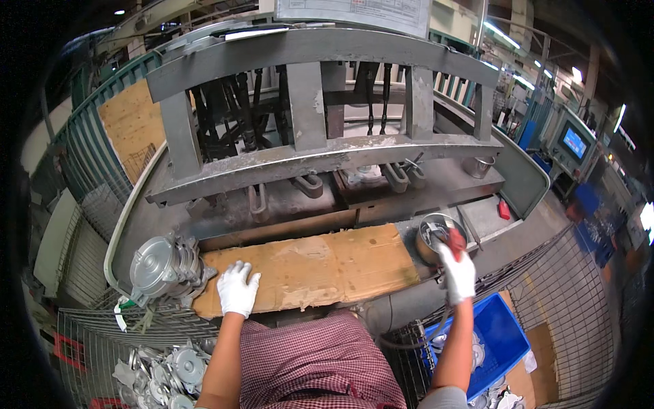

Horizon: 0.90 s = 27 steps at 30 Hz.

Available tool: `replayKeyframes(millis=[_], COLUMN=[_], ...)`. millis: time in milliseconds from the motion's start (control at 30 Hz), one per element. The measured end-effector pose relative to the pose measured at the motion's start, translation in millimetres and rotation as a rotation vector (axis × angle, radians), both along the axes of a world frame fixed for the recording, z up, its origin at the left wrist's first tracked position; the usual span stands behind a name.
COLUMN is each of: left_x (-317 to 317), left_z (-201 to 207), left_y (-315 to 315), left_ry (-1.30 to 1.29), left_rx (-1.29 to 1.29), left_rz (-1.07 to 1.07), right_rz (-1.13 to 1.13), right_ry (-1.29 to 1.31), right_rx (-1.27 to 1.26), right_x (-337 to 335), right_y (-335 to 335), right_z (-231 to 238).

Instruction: The person retrieves metal parts from a wire bin, loads them into a machine, scrapes their edges with a handheld deburring tool, and places the finished parts into a container.

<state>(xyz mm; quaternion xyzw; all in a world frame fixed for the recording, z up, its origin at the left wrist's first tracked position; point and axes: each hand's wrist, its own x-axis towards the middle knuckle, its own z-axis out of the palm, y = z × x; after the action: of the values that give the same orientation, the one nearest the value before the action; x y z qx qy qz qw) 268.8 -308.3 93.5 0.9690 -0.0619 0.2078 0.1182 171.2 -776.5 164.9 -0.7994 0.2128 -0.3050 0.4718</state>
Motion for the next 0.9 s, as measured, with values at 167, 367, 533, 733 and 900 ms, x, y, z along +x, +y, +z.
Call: replayKeyframes(millis=[167,367,533,733,900], left_x=[1.0,3.5,2.4,-0.1,2.0], left_z=[-3.3,1.7,4.2,2.7,-0.7], left_y=[7.3,0.8,-0.4,1.8,-3.0], left_ry=[-0.004,-0.024,-0.015,0.014,-0.03], left_rx=[-0.024,-0.031,-0.038,-0.06,-0.078], left_rz=[-0.007,-0.03,-0.015,-0.014,-0.031], right_rz=[0.262,0.15,0.043,0.208,0.05], right_ry=[0.434,0.647,0.701,0.636,0.6], right_rx=[0.048,-0.53,-0.585,-0.583,-0.54], right_x=[97.2,168.4,175.9,213.7,252.9], right_y=[63.6,41.1,49.2,97.3,52.9], right_z=[60.1,63.6,74.4,71.6,59.1])
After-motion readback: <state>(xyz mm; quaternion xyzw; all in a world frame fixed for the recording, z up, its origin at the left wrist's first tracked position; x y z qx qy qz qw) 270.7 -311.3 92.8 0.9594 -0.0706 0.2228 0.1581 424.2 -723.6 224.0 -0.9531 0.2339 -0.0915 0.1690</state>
